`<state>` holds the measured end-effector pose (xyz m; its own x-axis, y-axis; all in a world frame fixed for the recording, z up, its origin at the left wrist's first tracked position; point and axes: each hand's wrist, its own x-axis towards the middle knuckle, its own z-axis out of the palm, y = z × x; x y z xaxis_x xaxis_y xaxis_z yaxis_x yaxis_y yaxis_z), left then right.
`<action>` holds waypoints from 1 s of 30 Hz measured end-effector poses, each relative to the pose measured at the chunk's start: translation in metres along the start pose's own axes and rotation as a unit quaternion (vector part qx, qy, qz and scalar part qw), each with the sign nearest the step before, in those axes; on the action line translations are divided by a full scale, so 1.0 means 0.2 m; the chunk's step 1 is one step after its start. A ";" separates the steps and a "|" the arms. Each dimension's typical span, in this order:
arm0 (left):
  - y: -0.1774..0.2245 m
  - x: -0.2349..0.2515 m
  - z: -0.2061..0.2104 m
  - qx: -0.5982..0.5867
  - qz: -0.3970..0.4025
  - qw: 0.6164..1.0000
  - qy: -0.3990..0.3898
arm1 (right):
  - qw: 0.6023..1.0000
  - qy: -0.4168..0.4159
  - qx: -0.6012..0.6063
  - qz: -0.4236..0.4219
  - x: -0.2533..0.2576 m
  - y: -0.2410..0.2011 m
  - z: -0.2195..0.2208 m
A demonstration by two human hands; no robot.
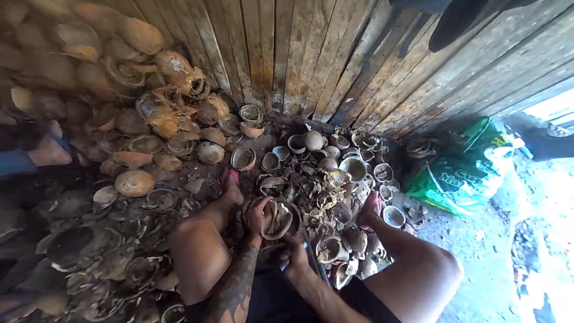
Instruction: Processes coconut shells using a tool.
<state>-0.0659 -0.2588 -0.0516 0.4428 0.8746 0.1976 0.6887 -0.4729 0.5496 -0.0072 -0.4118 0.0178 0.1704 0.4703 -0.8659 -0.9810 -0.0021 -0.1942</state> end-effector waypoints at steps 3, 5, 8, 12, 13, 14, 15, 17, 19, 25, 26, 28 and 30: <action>0.03 -0.02 -0.07 -0.021 -0.017 1.000 0.013 | 0.997 0.022 -0.040 -0.055 -0.06 0.03 0.04; 0.05 -0.02 -0.10 -0.076 -0.024 0.997 0.020 | 0.961 0.032 -0.198 -0.191 -0.11 -0.08 0.01; 0.08 -0.02 -0.19 -0.168 -0.033 0.985 0.002 | 0.864 0.025 -0.415 -0.284 -0.17 -0.31 -0.09; 0.10 -0.01 -0.26 -0.120 -0.003 0.991 -0.062 | 0.879 0.021 -0.444 -0.173 -0.25 -0.49 -0.04; 0.10 -0.03 -0.25 -0.099 0.005 0.994 -0.045 | 0.891 0.029 -0.432 -0.136 -0.24 -0.49 -0.02; 0.08 -0.04 -0.24 -0.091 0.003 0.996 -0.025 | 0.899 0.039 -0.426 -0.099 -0.22 -0.47 0.00; 0.06 -0.05 -0.23 -0.091 -0.008 0.996 -0.006 | 0.907 0.048 -0.414 -0.067 -0.19 -0.44 0.01; -0.01 -0.07 -0.20 -0.112 -0.048 0.992 0.027 | 0.930 0.054 -0.361 -0.039 -0.11 -0.31 -0.01; -0.08 -0.07 -0.16 -0.124 -0.086 0.987 0.052 | 0.962 0.026 -0.271 -0.020 -0.02 -0.10 -0.03; 0.03 -0.09 -0.14 -0.127 -0.174 0.970 0.113 | 1.000 -0.015 -0.019 -0.020 0.04 0.17 -0.02; 0.09 -0.08 -0.15 -0.118 -0.208 0.964 0.112 | 0.999 -0.044 0.009 0.003 0.04 0.12 -0.01; 0.22 -0.06 -0.19 -0.093 -0.266 0.957 0.067 | 0.993 -0.097 0.053 0.027 0.01 -0.01 -0.01; 0.29 -0.05 -0.26 -0.048 -0.261 0.964 0.001 | 0.984 -0.138 0.109 0.024 -0.04 -0.15 0.00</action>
<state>-0.0588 -0.2891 0.0203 0.0485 0.9909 -0.1254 0.7615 0.0445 0.6466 0.0201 -0.4161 0.0307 0.1208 0.6966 -0.7072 -0.9891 0.1451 -0.0259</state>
